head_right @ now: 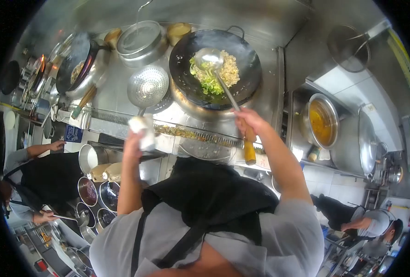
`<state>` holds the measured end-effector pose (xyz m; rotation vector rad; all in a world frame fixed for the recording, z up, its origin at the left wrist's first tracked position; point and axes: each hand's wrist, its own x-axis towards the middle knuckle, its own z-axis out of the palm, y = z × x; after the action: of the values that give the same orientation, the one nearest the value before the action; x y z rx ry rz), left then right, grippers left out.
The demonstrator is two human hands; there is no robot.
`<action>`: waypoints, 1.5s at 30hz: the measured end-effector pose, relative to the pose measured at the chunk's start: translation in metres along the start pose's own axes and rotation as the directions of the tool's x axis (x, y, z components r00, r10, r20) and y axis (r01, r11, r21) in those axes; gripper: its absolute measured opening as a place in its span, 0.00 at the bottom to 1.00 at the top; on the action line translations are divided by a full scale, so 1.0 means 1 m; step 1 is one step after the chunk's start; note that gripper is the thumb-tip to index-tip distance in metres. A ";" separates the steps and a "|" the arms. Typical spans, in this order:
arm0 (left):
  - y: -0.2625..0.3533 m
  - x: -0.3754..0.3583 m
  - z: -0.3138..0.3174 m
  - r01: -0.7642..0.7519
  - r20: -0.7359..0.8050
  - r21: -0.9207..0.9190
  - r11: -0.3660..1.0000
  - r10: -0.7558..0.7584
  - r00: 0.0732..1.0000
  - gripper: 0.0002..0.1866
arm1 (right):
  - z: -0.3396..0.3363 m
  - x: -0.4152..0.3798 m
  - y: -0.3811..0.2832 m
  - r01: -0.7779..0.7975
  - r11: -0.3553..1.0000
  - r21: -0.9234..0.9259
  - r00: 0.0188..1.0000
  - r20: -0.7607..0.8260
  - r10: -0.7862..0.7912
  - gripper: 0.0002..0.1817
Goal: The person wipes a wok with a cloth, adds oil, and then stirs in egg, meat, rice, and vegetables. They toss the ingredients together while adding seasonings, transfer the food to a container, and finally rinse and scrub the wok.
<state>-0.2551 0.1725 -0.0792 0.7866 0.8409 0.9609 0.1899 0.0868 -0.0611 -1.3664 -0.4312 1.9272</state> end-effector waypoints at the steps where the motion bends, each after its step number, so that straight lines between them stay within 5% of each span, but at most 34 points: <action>1: 0.015 -0.005 -0.010 -0.088 -0.022 -0.067 0.994 0.086 0.996 0.36 | 0.004 -0.002 -0.013 0.046 0.996 -0.083 0.998 -0.045 -0.050 0.18; 3: 0.039 -0.008 -0.029 -0.242 -0.039 -0.167 0.956 0.238 0.970 0.37 | 0.016 -0.027 -0.033 0.107 0.969 -0.221 0.986 -0.104 -0.132 0.20; 5: 0.051 -0.008 -0.017 -0.374 -0.135 -0.223 0.900 0.351 0.927 0.36 | 0.031 -0.070 -0.032 -0.045 0.688 -0.724 0.882 -0.353 -0.313 0.27; 6: 0.043 -0.003 -0.023 -0.380 -0.144 -0.232 0.896 0.354 0.924 0.36 | 0.016 -0.084 -0.019 -0.033 0.501 -0.865 0.825 -0.306 -0.474 0.31; 8: 0.007 0.008 -0.046 0.107 0.047 -0.209 0.972 -0.099 0.994 0.32 | -0.005 -0.109 0.001 -0.072 0.191 -0.979 0.745 -0.180 -0.642 0.39; 10: -0.035 0.014 -0.017 0.290 0.076 0.025 0.957 -0.291 0.954 0.28 | -0.014 -0.127 0.013 -0.105 0.094 -0.990 0.736 -0.141 -0.663 0.43; 12: -0.060 0.025 0.029 0.300 -0.035 -0.099 0.949 -0.304 0.952 0.22 | -0.026 -0.133 0.015 -0.443 -0.094 -0.892 0.795 -0.342 -0.500 0.45; 14: -0.078 0.060 0.049 0.278 -0.124 -0.178 0.944 -0.302 0.945 0.21 | -0.035 -0.127 0.007 -0.482 -0.089 -0.872 0.787 -0.386 -0.482 0.45; 16: -0.084 0.100 0.059 0.383 0.023 -0.182 0.906 -0.385 0.922 0.24 | -0.039 -0.110 -0.006 -0.512 -0.090 -0.854 0.780 -0.418 -0.465 0.44; 18: -0.082 0.129 0.085 0.414 0.054 -0.068 0.908 -0.411 0.910 0.27 | -0.031 -0.082 -0.016 -0.365 0.086 -0.927 0.742 -0.345 -0.574 0.42; 20: -0.067 0.139 0.122 0.513 0.003 0.069 0.855 -0.515 0.857 0.28 | 0.001 -0.037 -0.039 -0.306 0.340 -0.889 0.732 -0.448 -0.513 0.43; 22: -0.082 0.154 0.131 0.509 0.002 0.061 0.858 -0.510 0.860 0.29 | -0.003 0.029 -0.026 -0.163 0.297 -0.941 0.694 -0.323 -0.643 0.43; 24: -0.057 0.137 0.141 0.598 -0.006 0.055 0.799 -0.599 0.801 0.27 | 0.041 0.041 -0.016 -0.110 0.420 -0.901 0.806 -0.328 -0.493 0.43; 26: -0.059 0.144 0.138 0.596 -0.026 0.010 0.803 -0.595 0.803 0.24 | 0.055 0.017 0.006 -0.195 0.368 -0.909 0.891 -0.321 -0.321 0.44; 28: -0.077 0.167 0.133 0.560 0.014 0.058 0.827 -0.561 0.827 0.19 | 0.043 -0.035 0.036 -0.083 0.306 -0.949 0.914 -0.195 -0.356 0.45; 30: -0.082 0.170 0.141 0.568 -0.051 0.130 0.813 -0.567 0.822 0.14 | 0.045 -0.090 0.042 -0.244 0.284 -0.927 0.919 -0.315 -0.236 0.46; 34: -0.083 0.129 0.155 0.566 -0.031 0.185 0.803 -0.571 0.820 0.09 | 0.016 -0.099 0.028 -0.499 0.022 -0.866 0.791 -0.466 -0.396 0.46; 36: -0.094 0.086 0.141 0.514 0.080 -0.026 0.857 -0.511 0.856 0.10 | 0.027 -0.094 0.015 -0.499 -0.009 -0.867 0.765 -0.436 -0.474 0.43; 38: -0.089 0.014 0.127 0.352 0.097 -0.116 0.929 -0.342 0.935 0.10 | 0.046 -0.116 0.012 -0.482 0.000 -0.876 0.781 -0.430 -0.452 0.43; 40: -0.082 -0.011 0.113 0.404 0.010 0.152 0.902 -0.410 0.912 0.10 | 0.050 -0.147 0.020 -0.464 0.012 -0.886 0.793 -0.421 -0.440 0.43; 41: -0.084 -0.012 0.108 0.391 -0.012 0.249 0.886 -0.401 0.916 0.10 | 0.039 -0.172 0.033 -0.149 0.081 -0.985 0.836 -0.170 -0.522 0.43; 43: -0.059 0.018 0.151 0.458 -0.088 -0.032 0.888 -0.459 0.884 0.06 | 0.030 -0.195 0.039 0.192 0.120 -0.974 0.798 0.084 -0.597 0.43; 44: -0.046 0.034 0.172 0.463 -0.126 -0.175 0.869 -0.486 0.865 0.06 | 0.028 -0.196 0.031 0.080 0.334 -0.939 0.931 -0.049 -0.361 0.43; 45: -0.046 0.063 0.188 0.465 -0.068 -0.161 0.871 -0.479 0.875 0.08 | 0.021 -0.184 0.027 -0.031 0.354 -0.935 0.955 -0.132 -0.265 0.43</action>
<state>-0.0539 0.1776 -0.0488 0.3780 0.9896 0.6149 0.1928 -0.0615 0.0537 -2.1685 -1.6498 1.2563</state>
